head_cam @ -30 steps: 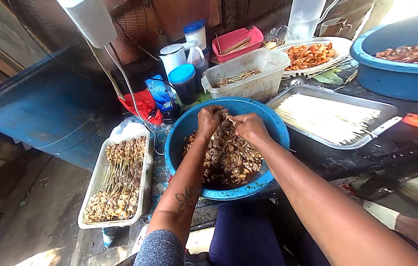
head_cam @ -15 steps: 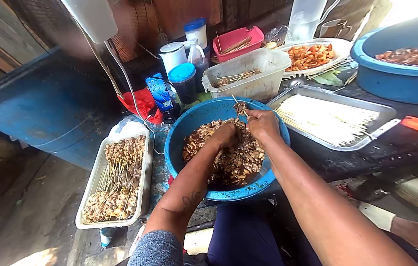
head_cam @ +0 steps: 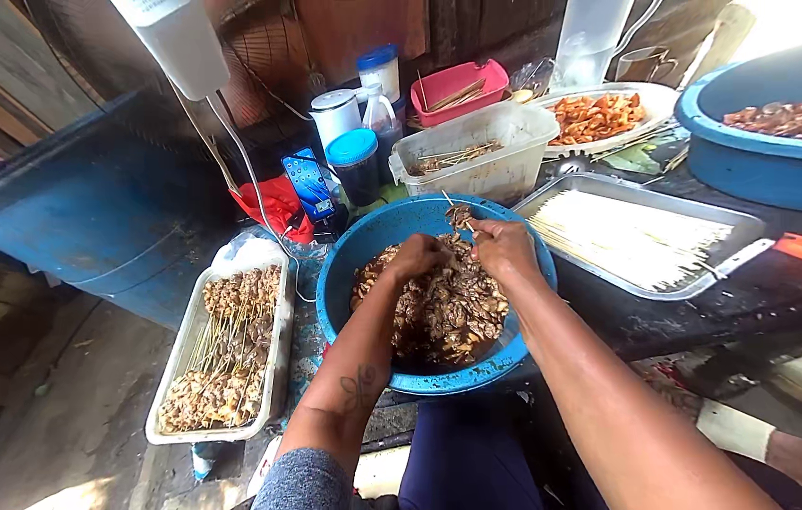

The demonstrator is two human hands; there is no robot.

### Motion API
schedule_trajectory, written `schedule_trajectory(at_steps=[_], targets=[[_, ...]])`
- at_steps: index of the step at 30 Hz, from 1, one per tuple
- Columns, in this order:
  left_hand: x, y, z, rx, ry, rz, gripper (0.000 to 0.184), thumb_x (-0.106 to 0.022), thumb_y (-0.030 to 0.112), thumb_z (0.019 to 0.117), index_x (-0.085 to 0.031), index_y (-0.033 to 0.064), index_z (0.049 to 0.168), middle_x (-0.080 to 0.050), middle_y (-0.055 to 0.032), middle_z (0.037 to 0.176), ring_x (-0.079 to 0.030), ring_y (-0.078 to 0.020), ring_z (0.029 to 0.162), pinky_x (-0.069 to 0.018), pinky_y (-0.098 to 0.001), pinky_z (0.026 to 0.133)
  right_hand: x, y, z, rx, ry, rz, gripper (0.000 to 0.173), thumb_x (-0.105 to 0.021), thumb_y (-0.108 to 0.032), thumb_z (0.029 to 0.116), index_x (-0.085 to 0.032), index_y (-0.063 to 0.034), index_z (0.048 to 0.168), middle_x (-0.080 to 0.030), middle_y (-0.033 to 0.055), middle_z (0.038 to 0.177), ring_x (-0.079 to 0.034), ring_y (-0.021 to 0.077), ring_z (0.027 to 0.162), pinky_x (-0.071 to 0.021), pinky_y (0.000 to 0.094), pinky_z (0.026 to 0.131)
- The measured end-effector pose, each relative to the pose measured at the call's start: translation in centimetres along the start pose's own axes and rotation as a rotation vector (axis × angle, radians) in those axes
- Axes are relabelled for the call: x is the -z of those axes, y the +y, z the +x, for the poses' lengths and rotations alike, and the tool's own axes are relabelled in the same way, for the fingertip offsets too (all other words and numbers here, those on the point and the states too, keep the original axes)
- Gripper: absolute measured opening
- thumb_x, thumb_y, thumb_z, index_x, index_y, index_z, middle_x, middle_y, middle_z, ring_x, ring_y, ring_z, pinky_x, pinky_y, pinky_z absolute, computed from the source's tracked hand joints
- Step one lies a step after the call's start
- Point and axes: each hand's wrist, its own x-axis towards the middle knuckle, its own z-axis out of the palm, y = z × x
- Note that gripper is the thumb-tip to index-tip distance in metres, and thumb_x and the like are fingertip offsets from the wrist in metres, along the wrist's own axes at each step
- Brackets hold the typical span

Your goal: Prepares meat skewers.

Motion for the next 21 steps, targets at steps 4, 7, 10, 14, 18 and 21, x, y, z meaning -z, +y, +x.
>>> schedule_trajectory(at_steps=[4, 7, 10, 14, 18, 21], targets=[[1.2, -1.1, -0.3, 0.128, 0.253, -0.768, 0.014, -0.054, 0.004, 0.1034, -0.062, -0.0060, 0.109, -0.064, -0.0076, 0.084, -0.063, -0.0120, 0.067, -0.0573, -0.0286, 0.066, -0.1, -0.4, -0.3, 0.021, -0.087, -0.052, 0.035, -0.046, -0.008, 0.1085, -0.069, -0.0058, 0.134, -0.071, 0.0226, 0.115, -0.068, 0.0369, 0.101, -0.0502, 0.0578, 0.094], [1.3, -0.9, 0.0, 0.197, 0.398, -0.920, 0.013, -0.051, 0.007, 0.1056, -0.059, -0.0020, 0.111, -0.061, -0.0055, 0.078, -0.060, -0.0124, 0.061, -0.0552, -0.0271, 0.059, 0.0, -0.8, -0.7, 0.010, -0.129, -0.099, 0.035, -0.045, -0.008, 0.1091, -0.070, -0.0071, 0.135, -0.072, 0.0219, 0.109, -0.068, 0.0366, 0.100, -0.0499, 0.0574, 0.094], [1.9, -1.4, 0.2, 0.179, 0.507, -0.845, 0.017, -0.052, 0.010, 0.1063, -0.061, -0.0023, 0.114, -0.062, -0.0081, 0.087, -0.060, -0.0142, 0.071, -0.0538, -0.0301, 0.066, -0.1, -0.6, -0.8, 0.020, -0.128, -0.098, 0.035, -0.046, -0.007, 0.1089, -0.070, -0.0060, 0.133, -0.072, 0.0221, 0.107, -0.068, 0.0363, 0.097, -0.0505, 0.0580, 0.092], [3.5, -1.4, -0.2, 0.155, 0.707, -0.486, 0.021, -0.055, 0.009, 0.1048, -0.063, -0.0037, 0.119, -0.067, -0.0141, 0.101, -0.063, -0.0193, 0.085, -0.0544, -0.0363, 0.075, 0.1, -0.5, -0.8, 0.040, -0.074, -0.076, 0.034, -0.045, -0.008, 0.1093, -0.070, -0.0056, 0.134, -0.072, 0.0230, 0.109, -0.069, 0.0368, 0.095, -0.0515, 0.0576, 0.090], [3.1, -1.0, -1.1, 0.114, 0.463, 0.025, 0.022, -0.066, 0.005, 0.0946, -0.071, 0.0007, 0.116, -0.071, -0.0192, 0.113, -0.068, -0.0337, 0.108, -0.0525, -0.0565, 0.095, 0.1, -0.6, -0.8, 0.066, 0.016, -0.054, 0.035, -0.045, -0.009, 0.1097, -0.068, -0.0040, 0.135, -0.072, 0.0240, 0.110, -0.069, 0.0383, 0.098, -0.0506, 0.0588, 0.093], [0.7, 0.9, -0.9, 0.107, 0.098, 0.197, 0.019, -0.074, 0.017, 0.0933, -0.076, 0.0002, 0.103, -0.073, -0.0193, 0.102, -0.069, -0.0332, 0.099, -0.0535, -0.0573, 0.091, 0.1, -0.6, -0.6, 0.063, 0.047, -0.035, 0.035, -0.044, -0.010, 0.1098, -0.068, -0.0035, 0.135, -0.072, 0.0237, 0.112, -0.069, 0.0369, 0.099, -0.0509, 0.0577, 0.093]])
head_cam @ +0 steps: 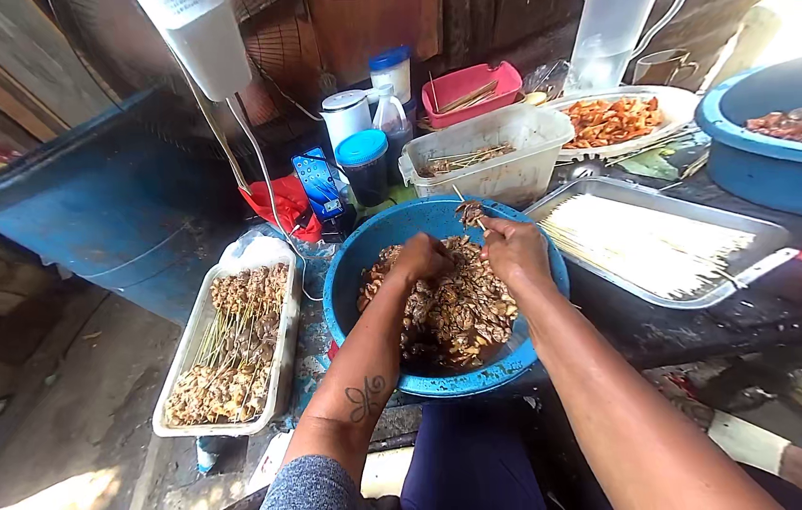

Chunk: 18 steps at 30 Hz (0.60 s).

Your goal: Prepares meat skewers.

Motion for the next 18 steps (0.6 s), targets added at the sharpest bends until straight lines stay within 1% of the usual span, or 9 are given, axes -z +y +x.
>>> schedule_trajectory(at_steps=[2, 3, 6, 7, 9, 10, 11, 14, 18], targets=[[-1.8, 2.0, 0.0, 0.121, -0.127, 0.266, 0.032, -0.075, 0.031, 0.0926, -0.072, 0.0009, 0.102, -0.070, -0.0228, 0.106, -0.068, -0.0401, 0.102, -0.0532, -0.0639, 0.086, 0.0, 0.1, 0.1, 0.001, -0.004, -0.008, 0.035, -0.045, -0.010, 0.1096, -0.068, -0.0038, 0.135, -0.072, 0.0232, 0.111, -0.069, 0.0367, 0.098, -0.0512, 0.0570, 0.093], [-2.4, 2.9, -0.3, 0.162, -0.153, 0.353, 0.034, -0.073, 0.032, 0.0938, -0.069, 0.0001, 0.105, -0.068, -0.0241, 0.110, -0.067, -0.0420, 0.106, -0.0525, -0.0650, 0.086, 0.0, 0.2, 0.0, 0.004, -0.010, -0.011, 0.035, -0.045, -0.010, 0.1096, -0.068, -0.0038, 0.135, -0.072, 0.0231, 0.110, -0.069, 0.0366, 0.098, -0.0511, 0.0569, 0.093], [-2.7, 2.6, 0.1, 0.153, -0.155, 0.335, 0.027, -0.071, 0.024, 0.0936, -0.069, 0.0009, 0.109, -0.068, -0.0237, 0.113, -0.066, -0.0423, 0.108, -0.0518, -0.0652, 0.087, -0.2, 0.2, 0.0, 0.004, -0.014, -0.010, 0.035, -0.045, -0.009, 0.1093, -0.068, -0.0041, 0.135, -0.072, 0.0235, 0.112, -0.069, 0.0374, 0.099, -0.0510, 0.0578, 0.094], [-2.2, 1.6, 0.6, 0.122, -0.135, 0.200, 0.025, -0.072, 0.021, 0.0931, -0.072, 0.0000, 0.106, -0.070, -0.0233, 0.109, -0.067, -0.0403, 0.105, -0.0524, -0.0638, 0.087, -0.2, 0.3, 0.1, 0.008, -0.016, -0.013, 0.035, -0.045, -0.009, 0.1093, -0.069, -0.0039, 0.134, -0.072, 0.0237, 0.112, -0.069, 0.0380, 0.098, -0.0509, 0.0587, 0.093], [-0.8, -0.5, 0.7, 0.089, -0.072, -0.215, 0.020, -0.069, 0.013, 0.0962, -0.073, -0.0036, 0.107, -0.071, -0.0182, 0.101, -0.067, -0.0268, 0.092, -0.0542, -0.0476, 0.085, -0.2, 0.5, 0.1, 0.006, -0.049, -0.025, 0.034, -0.046, -0.009, 0.1091, -0.070, -0.0045, 0.133, -0.072, 0.0236, 0.114, -0.069, 0.0379, 0.099, -0.0514, 0.0589, 0.093], [-0.2, -1.3, 0.5, 0.106, -0.030, -0.442, 0.019, -0.065, 0.010, 0.0989, -0.069, -0.0053, 0.109, -0.068, -0.0139, 0.094, -0.064, -0.0184, 0.081, -0.0552, -0.0369, 0.076, -0.2, 0.5, 0.2, -0.004, -0.080, -0.035, 0.034, -0.046, -0.009, 0.1088, -0.070, -0.0052, 0.133, -0.072, 0.0232, 0.115, -0.070, 0.0376, 0.099, -0.0521, 0.0583, 0.094], [0.4, -1.7, 0.4, 0.147, 0.007, -0.666, 0.018, -0.060, 0.008, 0.1017, -0.065, -0.0057, 0.113, -0.065, -0.0108, 0.091, -0.062, -0.0144, 0.074, -0.0553, -0.0317, 0.070, -0.2, 0.4, 0.1, -0.010, -0.116, -0.040, 0.033, -0.047, -0.009, 0.1091, -0.070, -0.0049, 0.133, -0.071, 0.0234, 0.115, -0.070, 0.0377, 0.099, -0.0521, 0.0578, 0.094], [1.6, -2.1, 0.2, 0.248, 0.150, -1.114, 0.018, -0.052, 0.004, 0.1038, -0.057, -0.0022, 0.120, -0.063, -0.0076, 0.088, -0.062, -0.0130, 0.066, -0.0556, -0.0279, 0.061, -0.2, 0.0, -0.1, -0.010, -0.224, -0.074, 0.033, -0.047, -0.008, 0.1092, -0.069, -0.0040, 0.133, -0.071, 0.0236, 0.112, -0.069, 0.0370, 0.097, -0.0511, 0.0581, 0.092], [1.7, -2.5, 1.1, 0.283, 0.273, -1.269, 0.018, -0.049, 0.001, 0.1029, -0.058, -0.0010, 0.119, -0.059, -0.0051, 0.085, -0.055, -0.0104, 0.062, -0.0506, -0.0240, 0.057, -0.3, -0.2, 0.0, 0.009, -0.294, -0.125, 0.033, -0.046, -0.009, 0.1099, -0.070, -0.0065, 0.133, -0.072, 0.0223, 0.114, -0.070, 0.0359, 0.097, -0.0523, 0.0567, 0.092]])
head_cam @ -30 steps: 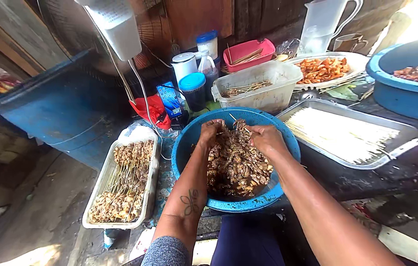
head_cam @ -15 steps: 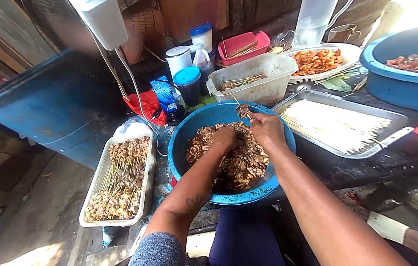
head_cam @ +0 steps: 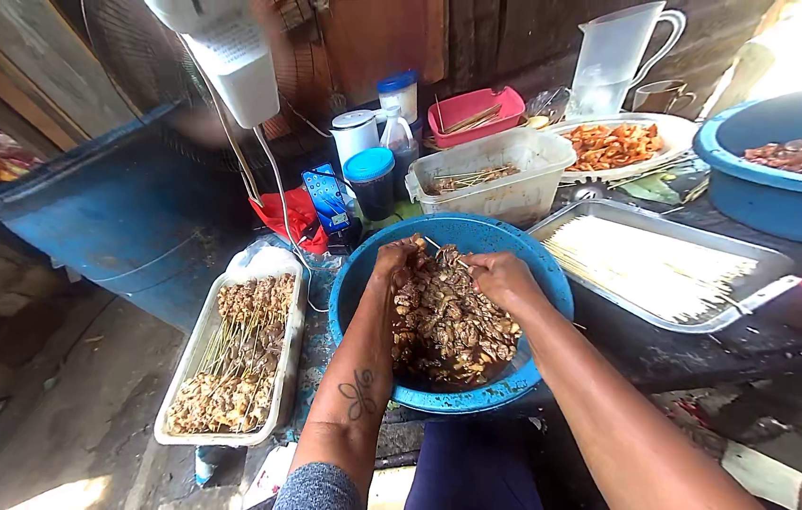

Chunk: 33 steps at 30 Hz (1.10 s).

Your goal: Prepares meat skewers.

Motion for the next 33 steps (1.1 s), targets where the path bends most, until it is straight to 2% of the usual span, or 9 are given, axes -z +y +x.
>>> schedule_trajectory(at_steps=[6, 13, 16, 19, 21, 24, 28, 31, 33], targets=[[-0.1, -0.2, 0.3, -0.082, 0.034, 0.065, 0.023, -0.054, -0.003, 0.1006, -0.060, -0.0036, 0.123, -0.060, -0.0057, 0.088, -0.054, -0.0094, 0.064, -0.0493, -0.0232, 0.059, -0.1, 0.1, 0.0, 0.013, -0.030, -0.017, 0.034, -0.046, -0.007, 0.1089, -0.069, -0.0057, 0.134, -0.073, 0.0218, 0.111, -0.070, 0.0359, 0.095, -0.0526, 0.0561, 0.092], [-0.5, -0.6, -0.2, -0.313, -0.013, 0.346, 0.020, -0.055, 0.000, 0.1020, -0.064, -0.0074, 0.118, -0.064, -0.0092, 0.093, -0.057, -0.0089, 0.072, -0.0511, -0.0243, 0.069, -0.1, 0.3, 0.2, 0.005, -0.040, -0.012, 0.033, -0.048, -0.007, 0.1088, -0.070, -0.0062, 0.133, -0.072, 0.0208, 0.113, -0.069, 0.0341, 0.095, -0.0522, 0.0549, 0.092], [-0.4, -0.6, -0.3, -0.404, -0.056, 0.556, 0.023, -0.051, 0.001, 0.1043, -0.067, -0.0047, 0.119, -0.066, -0.0112, 0.096, -0.059, -0.0105, 0.075, -0.0520, -0.0272, 0.071, 0.0, 0.0, 0.0, 0.005, -0.050, -0.027, 0.033, -0.048, -0.006, 0.1081, -0.070, -0.0064, 0.133, -0.072, 0.0209, 0.113, -0.069, 0.0337, 0.094, -0.0524, 0.0544, 0.091], [-0.8, -0.4, -0.5, -0.510, -0.025, 0.785, 0.025, -0.051, 0.004, 0.1047, -0.072, -0.0009, 0.118, -0.072, -0.0155, 0.101, -0.067, -0.0206, 0.087, -0.0549, -0.0409, 0.083, 0.0, -0.2, -0.3, 0.017, -0.024, -0.014, 0.034, -0.048, -0.005, 0.1075, -0.070, -0.0050, 0.133, -0.071, 0.0230, 0.119, -0.069, 0.0374, 0.103, -0.0513, 0.0568, 0.094], [-1.1, -0.4, -0.4, -0.479, 0.041, 0.671, 0.024, -0.054, 0.005, 0.1040, -0.070, -0.0033, 0.119, -0.071, -0.0164, 0.102, -0.066, -0.0198, 0.086, -0.0550, -0.0385, 0.083, -0.1, -0.1, -0.4, 0.030, 0.003, 0.013, 0.033, -0.047, -0.005, 0.1080, -0.070, -0.0049, 0.132, -0.072, 0.0221, 0.114, -0.069, 0.0346, 0.095, -0.0519, 0.0546, 0.090], [-1.0, -0.3, -0.3, -0.311, 0.095, 0.287, 0.023, -0.060, -0.003, 0.0984, -0.062, -0.0063, 0.121, -0.064, -0.0131, 0.100, -0.060, -0.0139, 0.078, -0.0538, -0.0288, 0.071, -0.2, 0.1, -0.2, 0.040, 0.018, 0.026, 0.033, -0.048, -0.005, 0.1076, -0.072, -0.0051, 0.130, -0.072, 0.0224, 0.115, -0.070, 0.0357, 0.097, -0.0524, 0.0559, 0.092], [-0.5, -0.3, -0.1, -0.322, 0.134, 0.463, 0.022, -0.071, -0.001, 0.0919, -0.067, -0.0048, 0.113, -0.067, -0.0179, 0.107, -0.063, -0.0233, 0.092, -0.0552, -0.0402, 0.080, 0.0, 0.0, -0.4, 0.041, 0.046, 0.040, 0.033, -0.048, -0.005, 0.1079, -0.072, -0.0059, 0.131, -0.072, 0.0215, 0.113, -0.069, 0.0349, 0.096, -0.0522, 0.0552, 0.091], [-0.8, -0.3, -0.6, -0.251, 0.058, 0.339, 0.021, -0.065, -0.005, 0.0935, -0.065, -0.0062, 0.115, -0.064, -0.0129, 0.099, -0.060, -0.0152, 0.079, -0.0542, -0.0292, 0.071, -0.2, 0.3, -0.2, 0.058, 0.023, 0.015, 0.033, -0.048, -0.004, 0.1076, -0.072, -0.0057, 0.130, -0.072, 0.0212, 0.111, -0.069, 0.0336, 0.093, -0.0527, 0.0545, 0.089], [-1.2, 0.0, -0.8, -0.189, 0.054, 0.179, 0.014, -0.061, 0.002, 0.1000, -0.066, -0.0046, 0.111, -0.066, -0.0083, 0.088, -0.062, -0.0115, 0.071, -0.0536, -0.0257, 0.065, -0.1, 0.2, -0.2, 0.024, -0.025, -0.041, 0.033, -0.048, -0.005, 0.1076, -0.071, -0.0057, 0.132, -0.071, 0.0223, 0.120, -0.068, 0.0378, 0.107, -0.0507, 0.0577, 0.097]])
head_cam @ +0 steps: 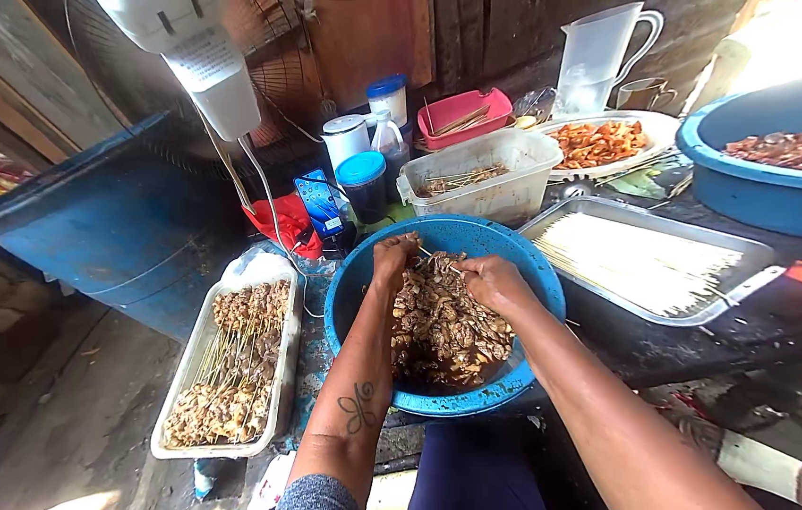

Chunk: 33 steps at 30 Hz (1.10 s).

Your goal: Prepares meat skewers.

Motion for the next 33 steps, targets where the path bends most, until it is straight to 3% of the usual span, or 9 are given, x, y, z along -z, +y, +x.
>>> schedule_trajectory(at_steps=[5, 8, 11, 17, 23, 26, 28, 33], targets=[[0.5, 0.4, -0.1, 0.025, 0.092, -0.056, 0.015, -0.057, 0.008, 0.1043, -0.067, -0.0017, 0.110, -0.067, -0.0079, 0.090, -0.061, -0.0133, 0.076, -0.0507, -0.0284, 0.067, 0.1, -0.2, -0.2, -0.028, 0.029, -0.046, 0.033, -0.049, -0.006, 0.1069, -0.073, -0.0072, 0.130, -0.070, 0.0235, 0.126, -0.063, 0.0432, 0.123, -0.0461, 0.0647, 0.103], [0.6, 0.0, 0.3, 0.025, 0.080, -0.088, 0.014, -0.053, 0.003, 0.1045, -0.064, -0.0038, 0.111, -0.063, -0.0062, 0.082, -0.058, -0.0104, 0.065, -0.0507, -0.0235, 0.059, 0.0, -0.1, -0.2, 0.020, 0.024, -0.003, 0.032, -0.049, -0.006, 0.1074, -0.072, -0.0061, 0.130, -0.071, 0.0227, 0.123, -0.066, 0.0404, 0.115, -0.0480, 0.0607, 0.100], [0.4, -0.1, 0.3, 0.041, 0.032, -0.078, 0.017, -0.051, -0.004, 0.1020, -0.063, -0.0048, 0.115, -0.062, -0.0064, 0.085, -0.056, -0.0092, 0.065, -0.0498, -0.0224, 0.060, 0.0, -0.1, -0.2, 0.022, 0.001, 0.007, 0.032, -0.050, -0.005, 0.1068, -0.072, -0.0060, 0.130, -0.072, 0.0221, 0.121, -0.068, 0.0387, 0.111, -0.0494, 0.0589, 0.098], [0.1, -0.2, 0.0, 0.036, -0.008, -0.068, 0.015, -0.052, -0.001, 0.1032, -0.062, -0.0058, 0.113, -0.063, -0.0053, 0.082, -0.058, -0.0076, 0.062, -0.0511, -0.0211, 0.058, -0.1, -0.1, -0.2, 0.015, 0.002, 0.026, 0.033, -0.049, -0.006, 0.1076, -0.072, -0.0062, 0.131, -0.072, 0.0212, 0.114, -0.069, 0.0352, 0.096, -0.0522, 0.0565, 0.091], [0.0, -0.3, -0.1, 0.036, -0.022, -0.038, 0.019, -0.049, -0.003, 0.1037, -0.061, -0.0077, 0.117, -0.064, -0.0071, 0.083, -0.058, -0.0084, 0.062, -0.0519, -0.0219, 0.059, -0.2, 0.1, 0.1, 0.020, 0.008, 0.020, 0.032, -0.049, -0.007, 0.1079, -0.072, -0.0076, 0.131, -0.073, 0.0203, 0.113, -0.069, 0.0338, 0.095, -0.0523, 0.0555, 0.091], [-0.2, -0.7, -0.1, -0.089, -0.031, 0.121, 0.020, -0.049, -0.002, 0.1037, -0.065, -0.0079, 0.115, -0.067, -0.0086, 0.085, -0.059, -0.0086, 0.065, -0.0527, -0.0233, 0.063, -0.3, 0.3, 0.3, 0.032, 0.018, 0.007, 0.033, -0.048, -0.006, 0.1076, -0.073, -0.0078, 0.130, -0.073, 0.0205, 0.115, -0.070, 0.0349, 0.099, -0.0522, 0.0564, 0.092], [-0.2, -0.8, 0.0, -0.195, -0.024, 0.310, 0.023, -0.050, -0.001, 0.1036, -0.069, -0.0048, 0.115, -0.070, -0.0117, 0.091, -0.063, -0.0124, 0.071, -0.0554, -0.0294, 0.070, -0.3, 0.2, 0.3, 0.020, 0.013, 0.012, 0.033, -0.048, -0.006, 0.1079, -0.072, -0.0070, 0.131, -0.072, 0.0209, 0.116, -0.069, 0.0354, 0.101, -0.0518, 0.0560, 0.093], [-0.8, 0.0, -1.3, -0.409, 0.022, 0.686, 0.027, -0.050, -0.001, 0.1028, -0.074, 0.0010, 0.115, -0.074, -0.0125, 0.092, -0.069, -0.0198, 0.080, -0.0565, -0.0396, 0.080, -0.1, -0.3, -0.2, -0.012, 0.027, 0.076, 0.033, -0.047, -0.005, 0.1082, -0.071, -0.0050, 0.130, -0.072, 0.0212, 0.110, -0.068, 0.0326, 0.091, -0.0522, 0.0529, 0.089]])
